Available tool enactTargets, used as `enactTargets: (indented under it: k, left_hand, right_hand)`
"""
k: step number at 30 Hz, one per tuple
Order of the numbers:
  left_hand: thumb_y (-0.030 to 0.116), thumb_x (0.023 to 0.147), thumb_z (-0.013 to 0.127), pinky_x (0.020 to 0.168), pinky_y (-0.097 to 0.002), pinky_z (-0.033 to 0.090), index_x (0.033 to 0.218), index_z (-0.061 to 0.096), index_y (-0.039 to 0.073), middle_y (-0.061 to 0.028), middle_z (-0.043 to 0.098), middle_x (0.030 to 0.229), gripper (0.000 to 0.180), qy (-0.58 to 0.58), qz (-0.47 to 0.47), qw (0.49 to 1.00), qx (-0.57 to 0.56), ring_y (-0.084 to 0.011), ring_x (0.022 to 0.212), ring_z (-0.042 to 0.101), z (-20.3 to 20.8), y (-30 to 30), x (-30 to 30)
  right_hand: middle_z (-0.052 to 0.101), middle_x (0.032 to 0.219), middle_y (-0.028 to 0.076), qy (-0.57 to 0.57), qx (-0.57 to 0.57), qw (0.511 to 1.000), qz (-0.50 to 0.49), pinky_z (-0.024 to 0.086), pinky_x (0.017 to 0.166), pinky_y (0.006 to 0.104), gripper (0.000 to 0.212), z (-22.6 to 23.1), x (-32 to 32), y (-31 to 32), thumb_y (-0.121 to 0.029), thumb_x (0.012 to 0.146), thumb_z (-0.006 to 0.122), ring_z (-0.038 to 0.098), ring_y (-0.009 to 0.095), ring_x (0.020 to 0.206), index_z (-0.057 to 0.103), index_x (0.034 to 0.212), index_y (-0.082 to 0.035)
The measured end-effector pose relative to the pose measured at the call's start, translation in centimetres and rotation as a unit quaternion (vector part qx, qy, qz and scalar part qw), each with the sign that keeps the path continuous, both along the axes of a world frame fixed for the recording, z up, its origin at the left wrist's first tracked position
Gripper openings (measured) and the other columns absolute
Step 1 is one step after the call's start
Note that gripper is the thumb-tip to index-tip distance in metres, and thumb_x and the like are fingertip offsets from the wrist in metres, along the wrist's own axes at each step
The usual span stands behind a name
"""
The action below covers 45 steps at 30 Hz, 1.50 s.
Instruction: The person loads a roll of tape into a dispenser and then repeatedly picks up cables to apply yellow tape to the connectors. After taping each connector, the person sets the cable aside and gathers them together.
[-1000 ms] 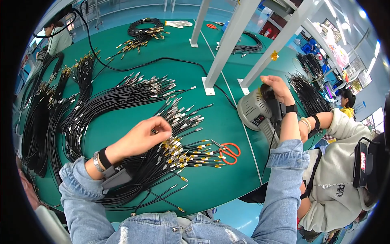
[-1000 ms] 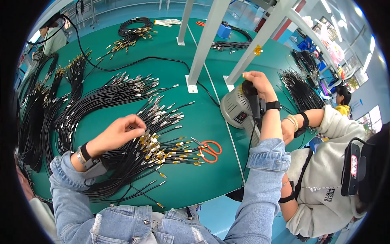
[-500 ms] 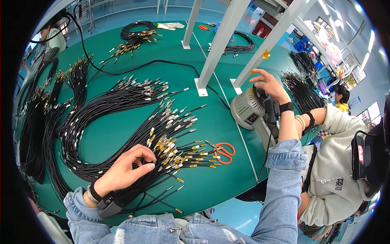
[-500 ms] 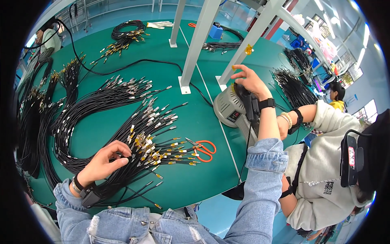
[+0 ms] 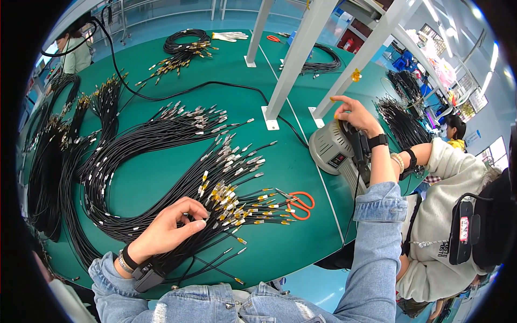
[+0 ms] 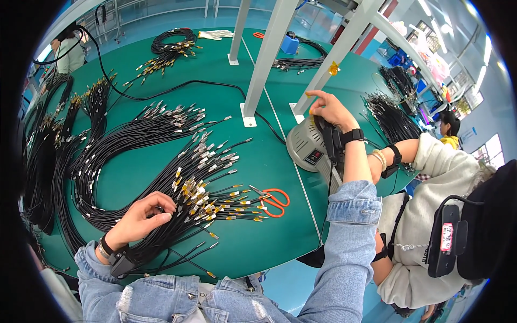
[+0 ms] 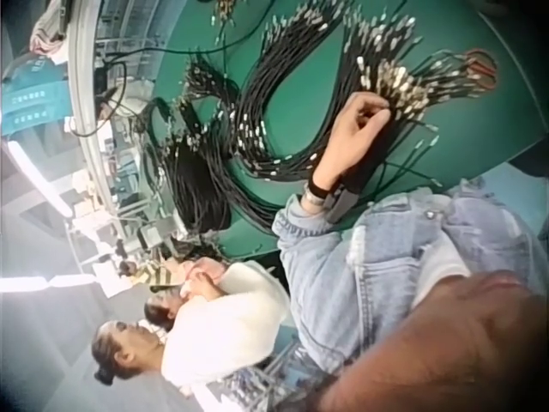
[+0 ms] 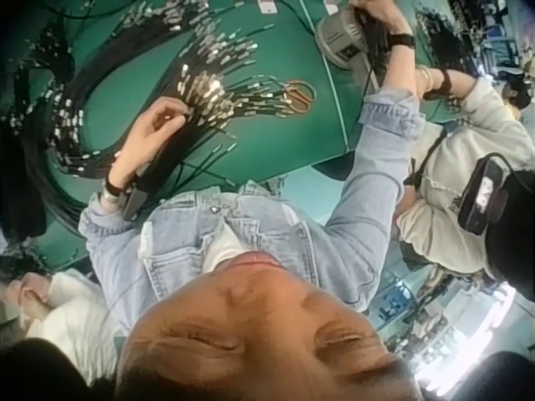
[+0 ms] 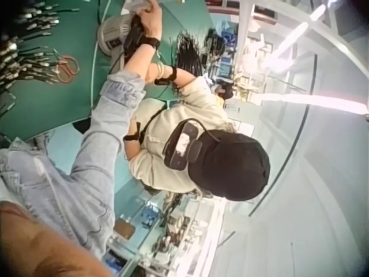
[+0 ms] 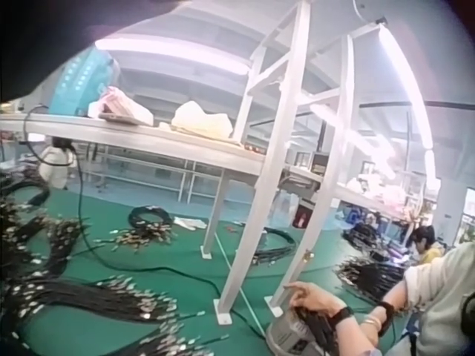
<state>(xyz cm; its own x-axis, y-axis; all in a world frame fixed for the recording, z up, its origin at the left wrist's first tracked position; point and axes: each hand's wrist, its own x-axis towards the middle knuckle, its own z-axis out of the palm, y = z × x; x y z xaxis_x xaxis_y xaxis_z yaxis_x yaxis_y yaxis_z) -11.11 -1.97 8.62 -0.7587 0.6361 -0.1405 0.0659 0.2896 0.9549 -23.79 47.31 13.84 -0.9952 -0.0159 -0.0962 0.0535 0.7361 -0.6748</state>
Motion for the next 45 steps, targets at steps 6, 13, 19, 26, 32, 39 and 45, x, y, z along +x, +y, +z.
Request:
enactTargets:
  k: [6, 13, 19, 26, 32, 39, 45]
  left_hand:
    - [0.014, 0.088, 0.063, 0.077, -0.026, 0.047, 0.101, 0.059, 0.004, -0.0034, 0.056, 0.107, 0.017, -0.006, -0.003, 1.0, 0.021, -0.0114, 0.092, 0.056, -0.1, -0.1, 0.3]
    - [0.014, 0.091, 0.06, 0.082, -0.025, 0.046, 0.102, 0.057, 0.001, -0.0059, 0.052, 0.111, 0.017, -0.03, -0.017, 0.999, 0.03, -0.011, 0.097, 0.052, 0.4, -0.7, 0.9]
    - [0.013, 0.088, 0.062, 0.078, -0.0253, 0.047, 0.103, 0.06, 0.003, -0.0044, 0.056, 0.109, 0.018, -0.041, 0.025, 0.996, 0.074, -0.011, 0.094, 0.056, -0.4, -1.9, 2.0]
    - [0.01, 0.09, 0.06, 0.085, -0.0261, 0.045, 0.102, 0.058, 0.001, -0.0064, 0.054, 0.111, 0.015, -0.073, 0.043, 0.992, 0.09, -0.0114, 0.098, 0.054, -0.4, -3.1, 2.3]
    - [0.009, 0.091, 0.059, 0.089, -0.0274, 0.044, 0.102, 0.057, 0.0, -0.0074, 0.053, 0.111, 0.014, -0.089, 0.04, 0.991, 0.097, -0.012, 0.1, 0.053, -0.6, -3.4, 2.1]
    - [0.011, 0.091, 0.059, 0.089, -0.0283, 0.045, 0.101, 0.057, 0.0, -0.008, 0.054, 0.11, 0.015, -0.1, 0.047, 0.988, 0.111, -0.0127, 0.098, 0.054, -0.7, -3.4, 2.2]
    - [0.012, 0.091, 0.059, 0.088, -0.0284, 0.045, 0.101, 0.057, 0.0, -0.008, 0.054, 0.109, 0.016, -0.103, 0.052, 0.987, 0.115, -0.0131, 0.097, 0.054, -0.6, -3.5, 2.3]
  right_hand:
    - [0.062, 0.085, 0.001, 0.047, -0.077, 0.995, -0.036, 0.044, 0.082, 0.0235, 0.055, -1.0, 0.5, 0.5, 0.004, 0.082, 0.061, 0.057, 0.009, 0.083, 0.046, 0.135, -0.004]
    - [0.064, 0.095, 0.003, 0.16, -0.214, 0.963, -0.036, 0.041, 0.088, 0.0228, 0.057, -0.4, -1.2, -3.5, 0.0, 0.085, 0.062, 0.058, 0.01, 0.09, 0.041, 0.137, -0.002]
    - [0.062, 0.117, 0.006, 0.254, -0.398, 0.875, -0.109, 0.029, 0.102, 0.0401, 0.069, -0.5, -4.5, -9.1, -0.003, 0.084, 0.062, 0.051, 0.014, 0.11, 0.028, 0.144, -0.005]
    - [0.056, 0.13, 0.0, 0.199, -0.601, 0.751, -0.187, 0.018, 0.106, 0.0462, 0.075, -2.6, -6.2, -12.8, -0.002, 0.083, 0.06, 0.047, 0.013, 0.115, 0.02, 0.146, -0.011]
    - [0.049, 0.138, 0.001, 0.222, -0.672, 0.671, -0.22, 0.016, 0.106, 0.0425, 0.075, -3.4, -6.2, -14.6, -0.001, 0.085, 0.056, 0.047, 0.009, 0.112, 0.017, 0.148, -0.009]
    - [0.049, 0.137, -0.005, 0.23, -0.68, 0.667, -0.201, 0.018, 0.105, 0.0397, 0.078, -3.7, -6.2, -14.8, -0.002, 0.081, 0.062, 0.046, 0.009, 0.113, 0.02, 0.147, -0.015]
    - [0.049, 0.138, -0.004, 0.229, -0.683, 0.662, -0.207, 0.017, 0.106, 0.039, 0.079, -3.9, -6.8, -15.3, -0.002, 0.082, 0.061, 0.045, 0.009, 0.114, 0.019, 0.147, -0.014]
